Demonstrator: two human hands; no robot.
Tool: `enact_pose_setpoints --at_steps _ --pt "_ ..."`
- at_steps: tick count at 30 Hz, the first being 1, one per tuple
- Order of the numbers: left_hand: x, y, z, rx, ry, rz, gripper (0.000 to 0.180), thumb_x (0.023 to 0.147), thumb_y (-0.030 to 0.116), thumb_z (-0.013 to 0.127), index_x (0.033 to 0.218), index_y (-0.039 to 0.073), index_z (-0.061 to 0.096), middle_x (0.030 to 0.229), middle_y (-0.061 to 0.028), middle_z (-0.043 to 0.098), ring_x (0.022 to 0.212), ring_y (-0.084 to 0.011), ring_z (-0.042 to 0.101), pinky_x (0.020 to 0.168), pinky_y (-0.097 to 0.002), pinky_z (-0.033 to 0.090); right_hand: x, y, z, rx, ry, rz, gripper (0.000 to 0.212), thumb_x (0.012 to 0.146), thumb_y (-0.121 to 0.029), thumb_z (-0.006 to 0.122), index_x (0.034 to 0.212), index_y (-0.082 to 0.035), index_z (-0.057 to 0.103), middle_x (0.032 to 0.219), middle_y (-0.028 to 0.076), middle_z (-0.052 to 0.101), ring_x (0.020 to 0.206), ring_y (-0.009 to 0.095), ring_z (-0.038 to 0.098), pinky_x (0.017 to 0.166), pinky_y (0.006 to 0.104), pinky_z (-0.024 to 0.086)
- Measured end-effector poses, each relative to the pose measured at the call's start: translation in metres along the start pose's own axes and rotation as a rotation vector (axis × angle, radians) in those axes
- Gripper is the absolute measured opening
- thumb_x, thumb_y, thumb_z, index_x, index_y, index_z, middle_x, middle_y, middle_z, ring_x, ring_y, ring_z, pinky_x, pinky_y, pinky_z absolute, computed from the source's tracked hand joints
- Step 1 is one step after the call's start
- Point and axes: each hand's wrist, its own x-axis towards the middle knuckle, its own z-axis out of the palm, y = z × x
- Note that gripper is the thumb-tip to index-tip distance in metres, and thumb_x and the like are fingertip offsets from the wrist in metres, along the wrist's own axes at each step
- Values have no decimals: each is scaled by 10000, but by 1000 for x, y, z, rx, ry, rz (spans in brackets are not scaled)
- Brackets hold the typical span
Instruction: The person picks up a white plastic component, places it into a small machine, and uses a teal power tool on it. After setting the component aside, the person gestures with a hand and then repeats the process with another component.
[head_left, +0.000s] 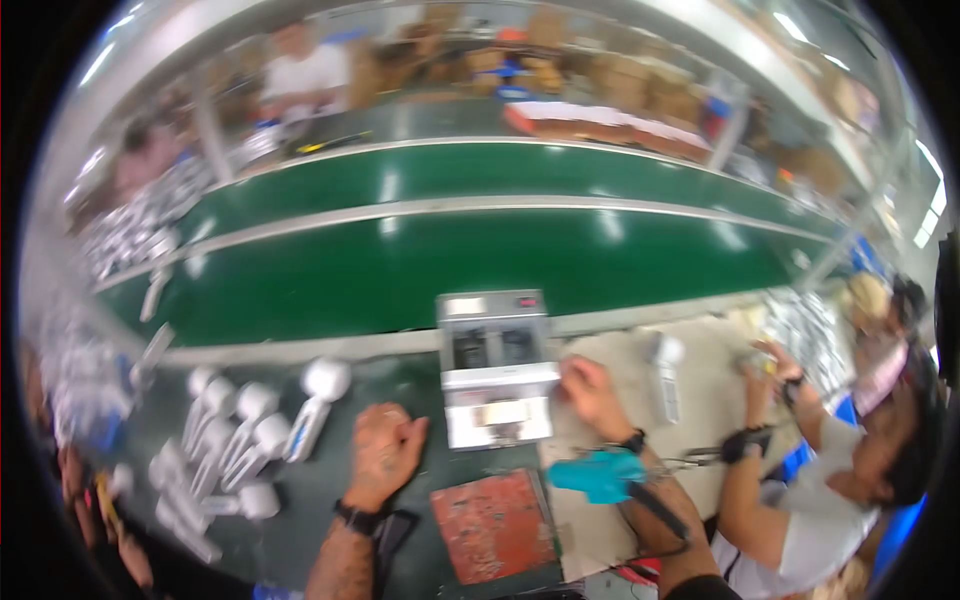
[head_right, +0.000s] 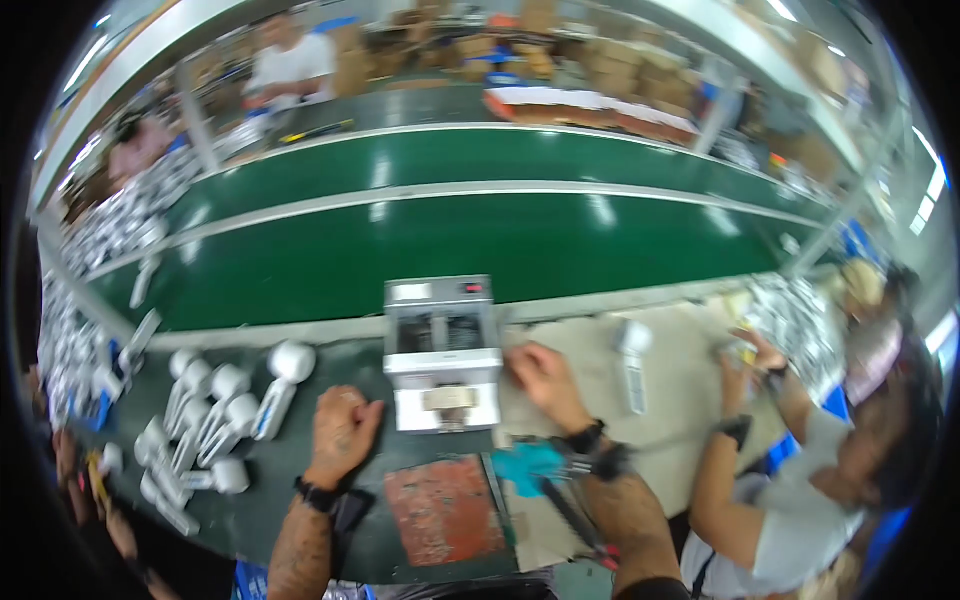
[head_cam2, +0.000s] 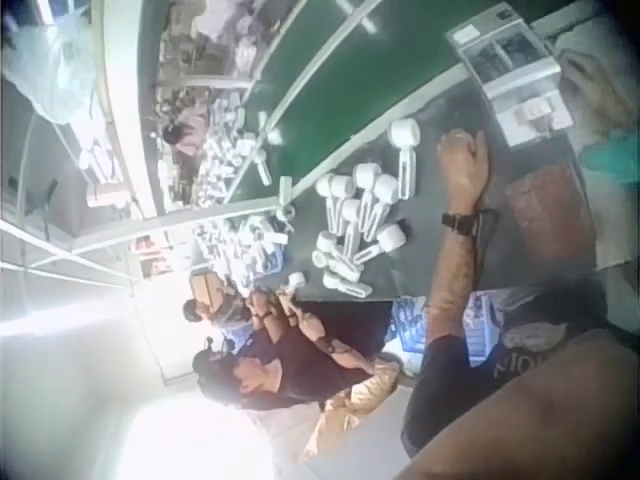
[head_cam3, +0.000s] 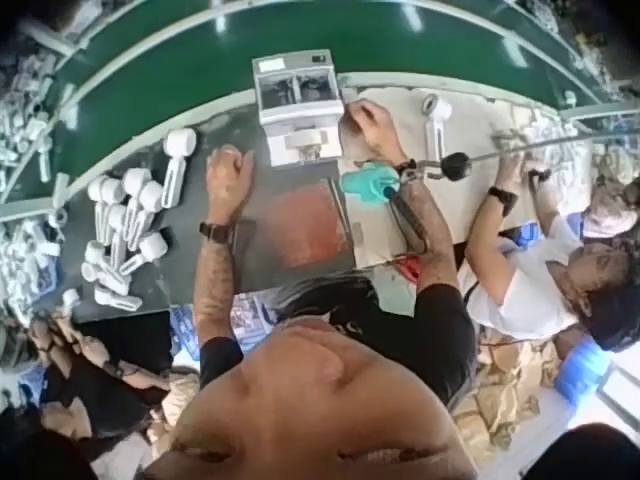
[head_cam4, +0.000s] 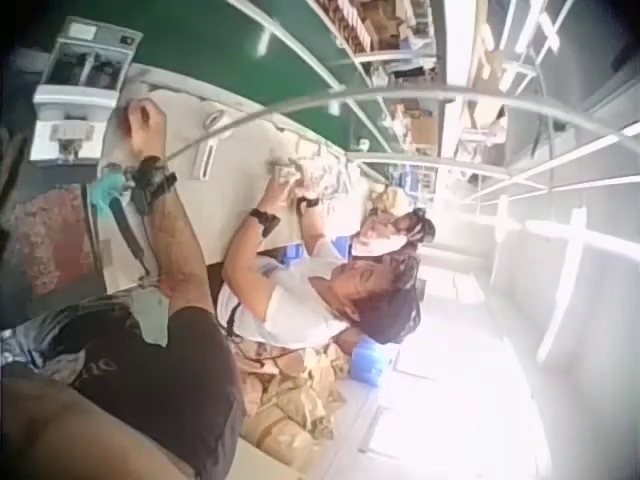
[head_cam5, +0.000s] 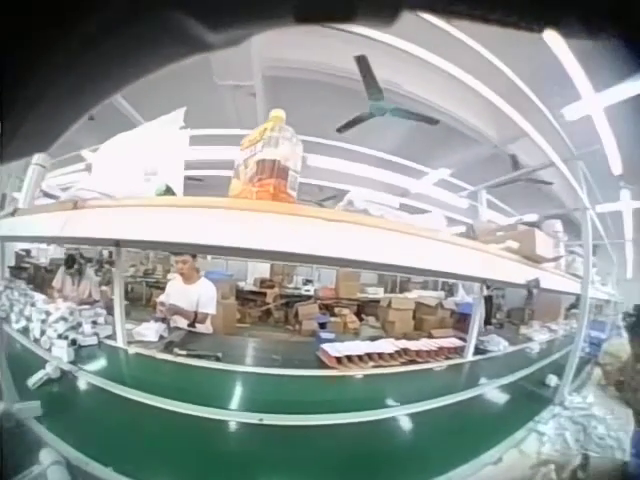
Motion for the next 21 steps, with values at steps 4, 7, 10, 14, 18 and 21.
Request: enact_pose_setpoints --at_steps 4,7,10,14,18,21 --pt "0 9 2 -32 -71 -59 292 851 90 747 739 61 478 733 -110 506 747 -353 505 712 -468 388 1 6 1 88 -28 57 254 1054 -255 606 946 -29 648 776 -23 601 716 70 544 649 245 445" --pt "5 20 6 -18 -114 -72 287 866 98 732 753 43 474 743 -116 498 754 -363 497 737 -474 385 -6 4 -12 112 16 99 261 1055 -252 606 939 -21 644 779 -21 600 717 69 544 651 242 445" --pt "6 20 3 -8 -127 -84 282 876 109 724 761 38 477 748 -117 496 758 -364 493 753 -475 385 -5 9 -12 140 -4 66 254 1055 -242 602 942 -18 644 781 -19 598 722 67 544 653 246 448" --pt "4 16 -6 7 -104 -84 273 870 109 733 760 54 490 753 -112 513 770 -355 503 750 -468 390 2 5 -1 114 -36 51 249 1055 -239 598 943 -22 645 777 -18 594 723 69 546 657 253 455" --pt "5 12 2 -15 -32 13 253 844 111 766 749 90 532 742 -84 565 744 -334 520 721 -456 400 -3 3 -7 -29 28 26 224 1041 -212 583 923 -32 647 720 -19 578 691 83 535 627 271 450" --pt "5 9 6 -31 -68 -26 262 839 127 780 748 100 535 741 -65 571 736 -304 538 719 -439 401 -5 7 -10 37 13 59 258 1056 -247 599 950 -24 673 728 -28 582 663 60 507 594 243 410"
